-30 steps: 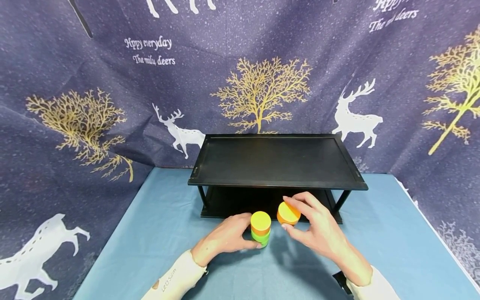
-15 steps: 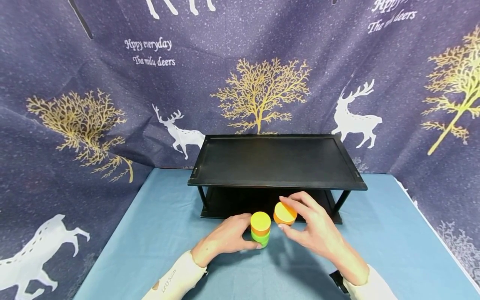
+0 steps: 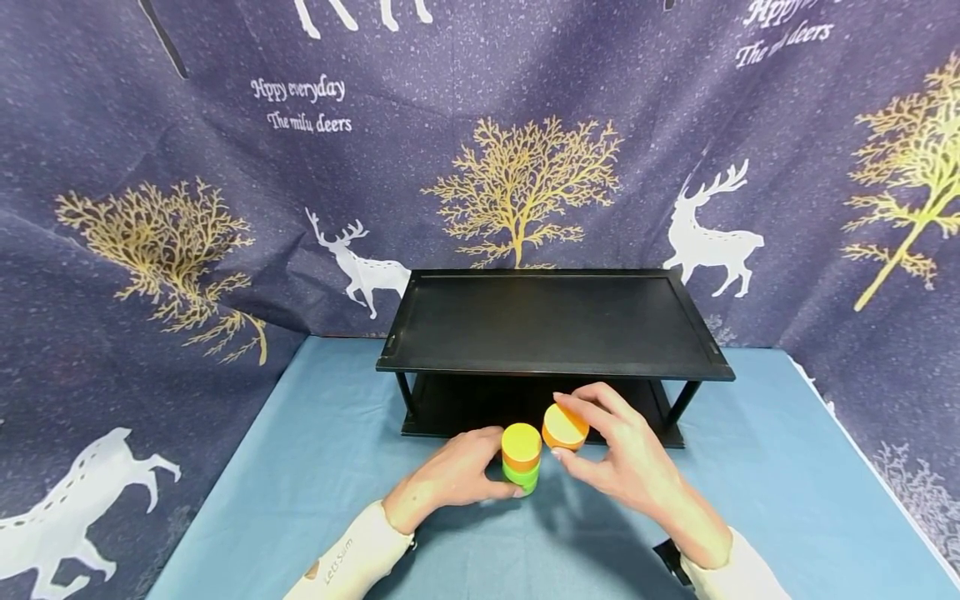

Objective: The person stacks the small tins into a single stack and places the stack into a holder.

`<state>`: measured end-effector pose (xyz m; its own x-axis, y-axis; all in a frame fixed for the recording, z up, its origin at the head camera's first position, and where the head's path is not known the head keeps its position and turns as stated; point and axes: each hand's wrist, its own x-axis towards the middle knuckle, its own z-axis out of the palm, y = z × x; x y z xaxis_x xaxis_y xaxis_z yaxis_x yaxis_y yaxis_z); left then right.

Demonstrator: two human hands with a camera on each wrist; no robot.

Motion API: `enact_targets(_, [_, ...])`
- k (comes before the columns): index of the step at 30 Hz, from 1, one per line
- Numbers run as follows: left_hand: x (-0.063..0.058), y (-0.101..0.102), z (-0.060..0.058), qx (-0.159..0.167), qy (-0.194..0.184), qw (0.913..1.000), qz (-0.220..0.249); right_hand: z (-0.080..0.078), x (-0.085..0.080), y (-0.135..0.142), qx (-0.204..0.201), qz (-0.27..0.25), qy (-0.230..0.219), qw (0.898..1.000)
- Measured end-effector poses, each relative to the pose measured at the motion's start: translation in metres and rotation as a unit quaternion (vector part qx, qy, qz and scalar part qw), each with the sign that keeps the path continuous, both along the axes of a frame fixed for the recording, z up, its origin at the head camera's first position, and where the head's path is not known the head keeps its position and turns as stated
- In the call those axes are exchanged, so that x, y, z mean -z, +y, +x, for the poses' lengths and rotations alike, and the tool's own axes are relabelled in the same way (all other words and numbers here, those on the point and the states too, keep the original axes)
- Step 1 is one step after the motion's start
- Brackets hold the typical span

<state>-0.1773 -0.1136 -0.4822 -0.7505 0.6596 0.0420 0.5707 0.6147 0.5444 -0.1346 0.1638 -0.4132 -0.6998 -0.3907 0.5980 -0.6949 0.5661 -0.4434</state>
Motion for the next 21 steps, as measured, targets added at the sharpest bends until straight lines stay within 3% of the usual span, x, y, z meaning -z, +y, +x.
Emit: enact_targets(21, [0.0004, 0.0003, -0.0010, 0.001, -0.006, 1.0000, 0.001, -0.0033, 0.0020, -0.0083, -0.005, 0.001, 0.003, 1.000])
